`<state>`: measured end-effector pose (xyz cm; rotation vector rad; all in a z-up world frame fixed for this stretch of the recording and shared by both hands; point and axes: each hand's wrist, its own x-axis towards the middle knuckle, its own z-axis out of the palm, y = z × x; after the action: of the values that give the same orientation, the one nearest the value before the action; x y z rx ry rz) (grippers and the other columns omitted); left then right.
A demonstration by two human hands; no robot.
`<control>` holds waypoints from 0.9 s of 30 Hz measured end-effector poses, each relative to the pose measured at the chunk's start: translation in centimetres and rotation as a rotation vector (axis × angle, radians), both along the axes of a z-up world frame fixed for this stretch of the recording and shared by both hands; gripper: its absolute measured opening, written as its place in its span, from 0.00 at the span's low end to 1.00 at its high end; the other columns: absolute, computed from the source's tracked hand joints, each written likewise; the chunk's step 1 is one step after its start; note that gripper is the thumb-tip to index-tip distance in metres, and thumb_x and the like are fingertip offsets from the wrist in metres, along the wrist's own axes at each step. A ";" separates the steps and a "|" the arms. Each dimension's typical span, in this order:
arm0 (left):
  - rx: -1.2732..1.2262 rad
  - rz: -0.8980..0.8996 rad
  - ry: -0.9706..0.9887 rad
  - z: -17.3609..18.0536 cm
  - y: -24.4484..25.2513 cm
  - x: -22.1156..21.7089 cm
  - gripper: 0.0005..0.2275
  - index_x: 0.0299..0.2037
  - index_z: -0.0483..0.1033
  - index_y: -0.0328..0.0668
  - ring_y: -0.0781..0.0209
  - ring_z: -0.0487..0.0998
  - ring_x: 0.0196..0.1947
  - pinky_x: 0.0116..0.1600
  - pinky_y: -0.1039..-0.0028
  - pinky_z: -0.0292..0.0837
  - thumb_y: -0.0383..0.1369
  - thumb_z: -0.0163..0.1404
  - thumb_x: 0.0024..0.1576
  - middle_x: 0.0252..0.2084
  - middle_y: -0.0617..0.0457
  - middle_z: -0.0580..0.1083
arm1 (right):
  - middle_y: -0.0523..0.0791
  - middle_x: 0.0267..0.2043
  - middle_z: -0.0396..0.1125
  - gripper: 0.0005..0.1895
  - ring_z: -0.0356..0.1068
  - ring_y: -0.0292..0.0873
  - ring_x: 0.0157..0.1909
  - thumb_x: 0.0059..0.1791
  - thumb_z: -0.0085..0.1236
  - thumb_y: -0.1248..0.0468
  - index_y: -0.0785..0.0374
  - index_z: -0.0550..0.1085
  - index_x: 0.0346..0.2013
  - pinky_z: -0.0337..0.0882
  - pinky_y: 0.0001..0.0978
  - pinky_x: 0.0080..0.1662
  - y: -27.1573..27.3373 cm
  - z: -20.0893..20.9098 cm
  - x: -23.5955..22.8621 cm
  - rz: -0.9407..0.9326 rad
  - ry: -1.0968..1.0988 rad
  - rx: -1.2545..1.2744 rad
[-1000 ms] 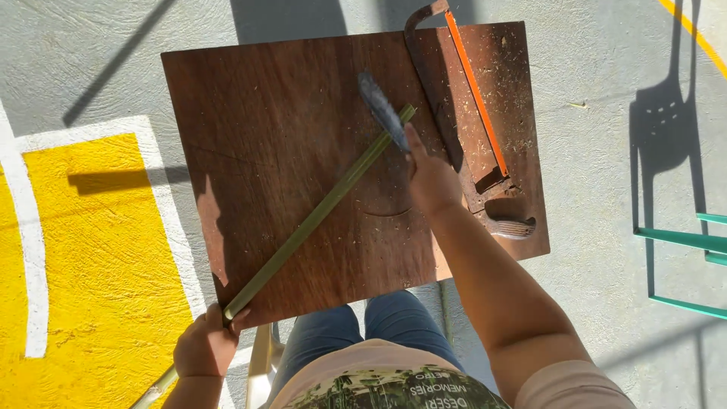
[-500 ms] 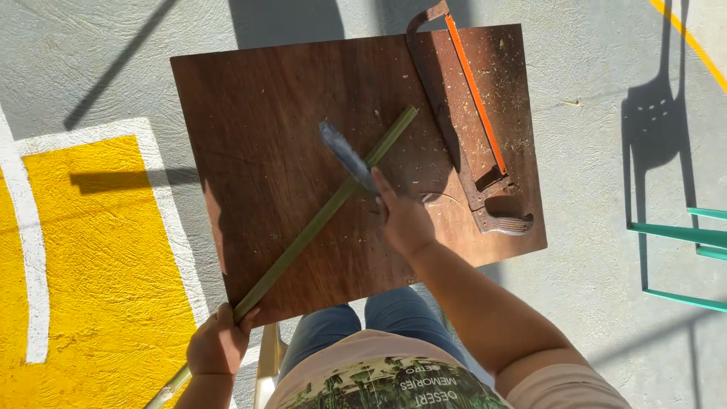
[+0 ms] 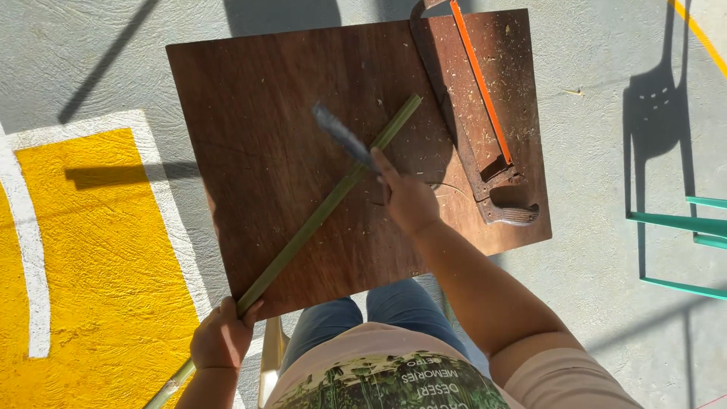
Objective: Cutting and stripping pieces of bamboo using a saw and a large knife.
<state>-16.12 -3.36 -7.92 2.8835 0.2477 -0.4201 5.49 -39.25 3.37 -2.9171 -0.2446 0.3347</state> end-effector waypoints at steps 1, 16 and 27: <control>-0.035 0.015 -0.029 0.0 -0.2 0.4 0.26 0.29 0.69 0.44 0.41 0.80 0.24 0.29 0.55 0.76 0.62 0.44 0.57 0.24 0.46 0.76 | 0.54 0.29 0.74 0.30 0.75 0.61 0.31 0.58 0.41 0.51 0.33 0.50 0.75 0.75 0.56 0.39 -0.6 0.4 2.4 -0.129 0.022 0.000; -0.034 0.027 0.073 0.8 0.0 0.2 0.27 0.31 0.70 0.45 0.40 0.81 0.26 0.30 0.54 0.77 0.63 0.44 0.56 0.26 0.44 0.77 | 0.56 0.30 0.73 0.30 0.73 0.62 0.30 0.60 0.43 0.55 0.38 0.51 0.77 0.73 0.56 0.34 0.5 0.3 1.6 -0.256 0.020 -0.012; -0.125 0.033 0.006 0.6 0.1 0.9 0.26 0.31 0.71 0.44 0.41 0.80 0.26 0.30 0.55 0.76 0.62 0.43 0.58 0.26 0.44 0.77 | 0.55 0.33 0.73 0.30 0.75 0.59 0.30 0.61 0.38 0.53 0.39 0.47 0.78 0.75 0.52 0.33 1.3 1.0 0.7 -0.327 0.094 -0.051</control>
<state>-15.24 -3.22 -7.28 2.7527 0.2599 -0.4230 6.22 -37.91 4.34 -2.9130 0.2563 0.4260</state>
